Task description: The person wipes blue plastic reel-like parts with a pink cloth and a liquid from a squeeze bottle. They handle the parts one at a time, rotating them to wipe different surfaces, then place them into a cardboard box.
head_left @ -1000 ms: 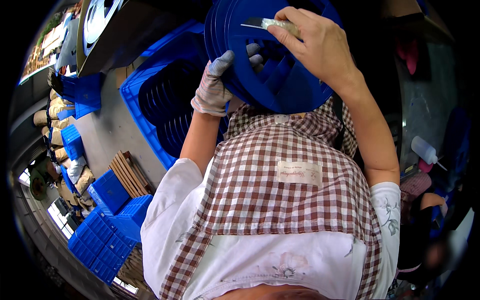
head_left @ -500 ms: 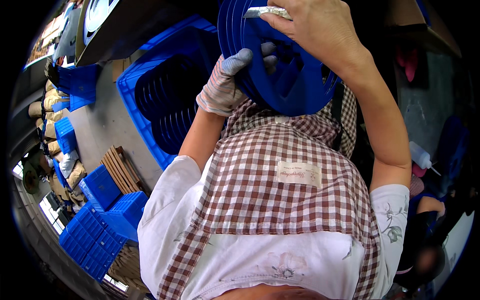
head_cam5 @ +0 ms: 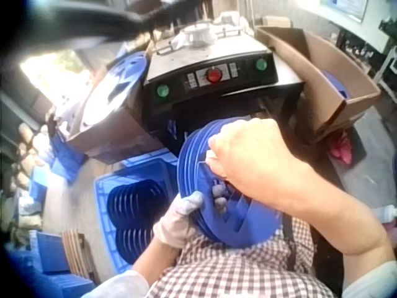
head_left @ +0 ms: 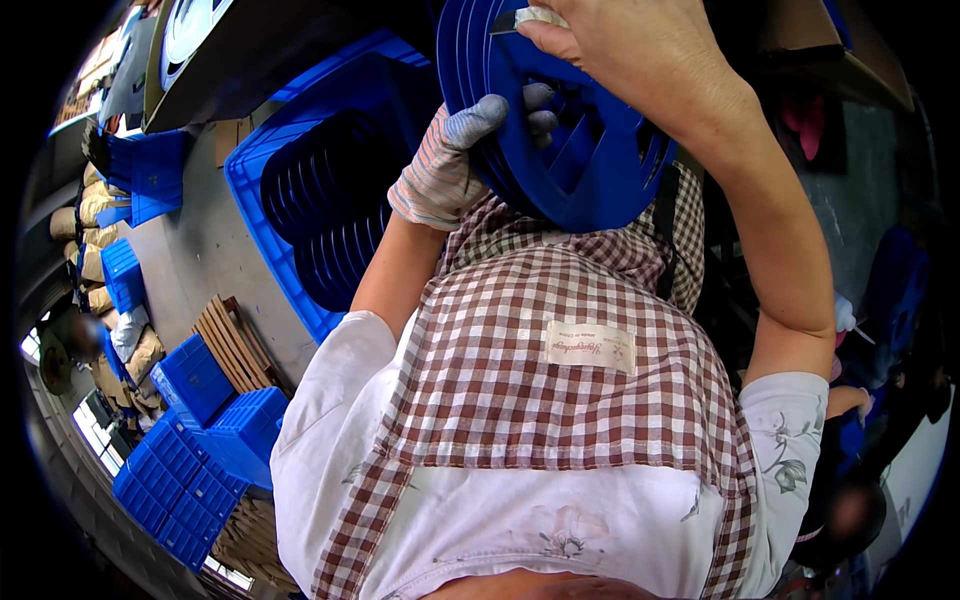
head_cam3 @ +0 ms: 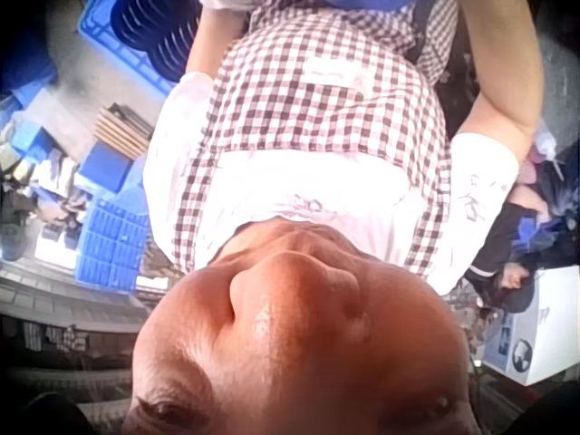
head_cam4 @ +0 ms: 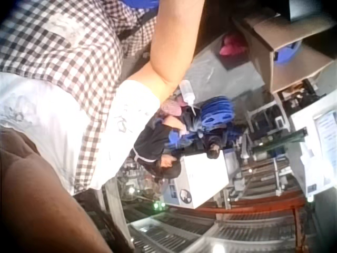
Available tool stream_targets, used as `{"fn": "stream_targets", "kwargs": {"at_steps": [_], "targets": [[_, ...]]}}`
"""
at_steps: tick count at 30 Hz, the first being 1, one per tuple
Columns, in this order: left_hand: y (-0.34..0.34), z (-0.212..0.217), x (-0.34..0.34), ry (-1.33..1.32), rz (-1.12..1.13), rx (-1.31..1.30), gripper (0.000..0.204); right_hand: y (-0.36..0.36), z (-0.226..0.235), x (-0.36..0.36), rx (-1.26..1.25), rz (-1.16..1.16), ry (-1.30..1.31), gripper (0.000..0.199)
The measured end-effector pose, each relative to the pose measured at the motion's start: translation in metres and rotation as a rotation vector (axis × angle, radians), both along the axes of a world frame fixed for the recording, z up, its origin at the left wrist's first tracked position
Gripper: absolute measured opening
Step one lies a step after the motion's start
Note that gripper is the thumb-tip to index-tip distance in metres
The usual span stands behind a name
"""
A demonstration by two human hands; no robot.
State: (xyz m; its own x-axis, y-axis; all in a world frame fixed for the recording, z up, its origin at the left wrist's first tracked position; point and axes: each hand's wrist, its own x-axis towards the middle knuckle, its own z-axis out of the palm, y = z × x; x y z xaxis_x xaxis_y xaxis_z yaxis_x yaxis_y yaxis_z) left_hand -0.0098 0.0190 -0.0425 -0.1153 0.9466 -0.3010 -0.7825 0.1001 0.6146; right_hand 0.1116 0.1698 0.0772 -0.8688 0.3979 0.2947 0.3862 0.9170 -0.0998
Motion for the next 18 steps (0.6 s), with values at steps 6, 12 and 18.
{"fn": "stream_targets", "kwargs": {"at_steps": [6, 12, 18], "targets": [[0.001, -0.003, 0.001, 0.031, 0.008, 0.008, 0.057, -0.005, 0.012, 0.004, -0.086, 0.021, -0.019, 0.026], [0.003, 0.002, 0.001, 0.043, 0.018, 0.048, 0.054, -0.003, 0.019, 0.011, -0.294, 0.063, -0.08, 0.026], [0.001, -0.004, -0.002, -0.006, -0.01, 0.038, 0.053, 0.005, 0.01, 0.006, -0.311, -0.033, 0.077, 0.03]]}}
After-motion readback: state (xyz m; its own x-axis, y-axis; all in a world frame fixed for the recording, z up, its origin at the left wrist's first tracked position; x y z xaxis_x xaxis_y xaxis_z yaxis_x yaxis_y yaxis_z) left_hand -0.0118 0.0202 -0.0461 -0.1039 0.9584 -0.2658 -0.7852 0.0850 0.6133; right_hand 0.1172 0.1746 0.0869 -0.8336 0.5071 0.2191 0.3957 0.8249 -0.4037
